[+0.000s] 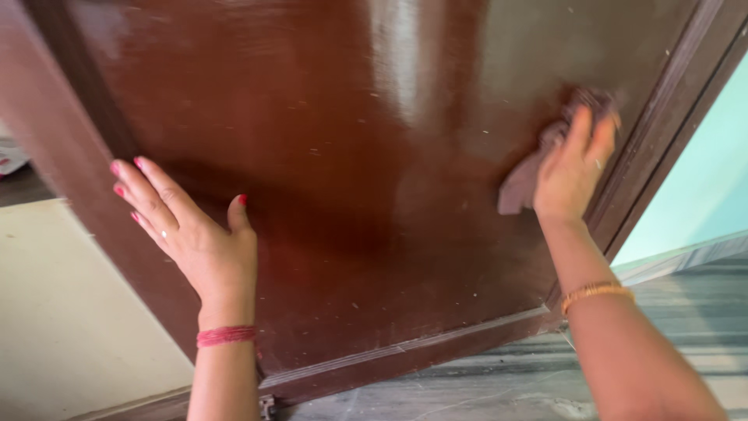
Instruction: The person wipes a brown wooden door with a cloth, moving from the upper section down to the lower edge and along the frame. The person uses both hands to hold the cloth and apply pressure while cleaning the surface.
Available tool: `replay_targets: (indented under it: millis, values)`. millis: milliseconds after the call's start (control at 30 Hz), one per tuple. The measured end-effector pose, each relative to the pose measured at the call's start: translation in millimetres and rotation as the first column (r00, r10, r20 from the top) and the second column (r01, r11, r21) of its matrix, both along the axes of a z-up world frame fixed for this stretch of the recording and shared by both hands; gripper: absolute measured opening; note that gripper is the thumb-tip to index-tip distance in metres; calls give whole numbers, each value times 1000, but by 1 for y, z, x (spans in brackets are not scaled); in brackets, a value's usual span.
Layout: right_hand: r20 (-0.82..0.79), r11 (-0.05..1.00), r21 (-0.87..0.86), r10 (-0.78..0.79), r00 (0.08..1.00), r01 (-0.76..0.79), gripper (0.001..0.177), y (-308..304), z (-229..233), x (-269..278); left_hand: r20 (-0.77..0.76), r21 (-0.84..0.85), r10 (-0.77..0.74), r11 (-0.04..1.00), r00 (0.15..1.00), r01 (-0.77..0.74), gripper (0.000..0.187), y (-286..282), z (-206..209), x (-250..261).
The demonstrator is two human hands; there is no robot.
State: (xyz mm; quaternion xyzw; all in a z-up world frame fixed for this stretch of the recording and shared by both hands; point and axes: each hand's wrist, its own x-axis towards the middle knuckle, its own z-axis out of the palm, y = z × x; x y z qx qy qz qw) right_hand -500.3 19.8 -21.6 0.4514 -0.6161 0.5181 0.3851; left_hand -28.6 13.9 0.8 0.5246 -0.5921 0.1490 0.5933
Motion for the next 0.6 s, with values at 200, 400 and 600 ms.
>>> replay_targets:
  millis: [200,400,600]
  values:
    - [434,994,-108,74,898,-29,57,-18,-107,-63,319,79,-184,983,930,167,114,13,-15,-70]
    - [549,990,-115,-6,836,82,55,-33,-34,21,231,154,-202,973,952,169,115,19,-17,-85]
    - [397,858,-116,502,768,-501,54,3,23,202,238,160,-194,974,952,159,114,18,-20,-85]
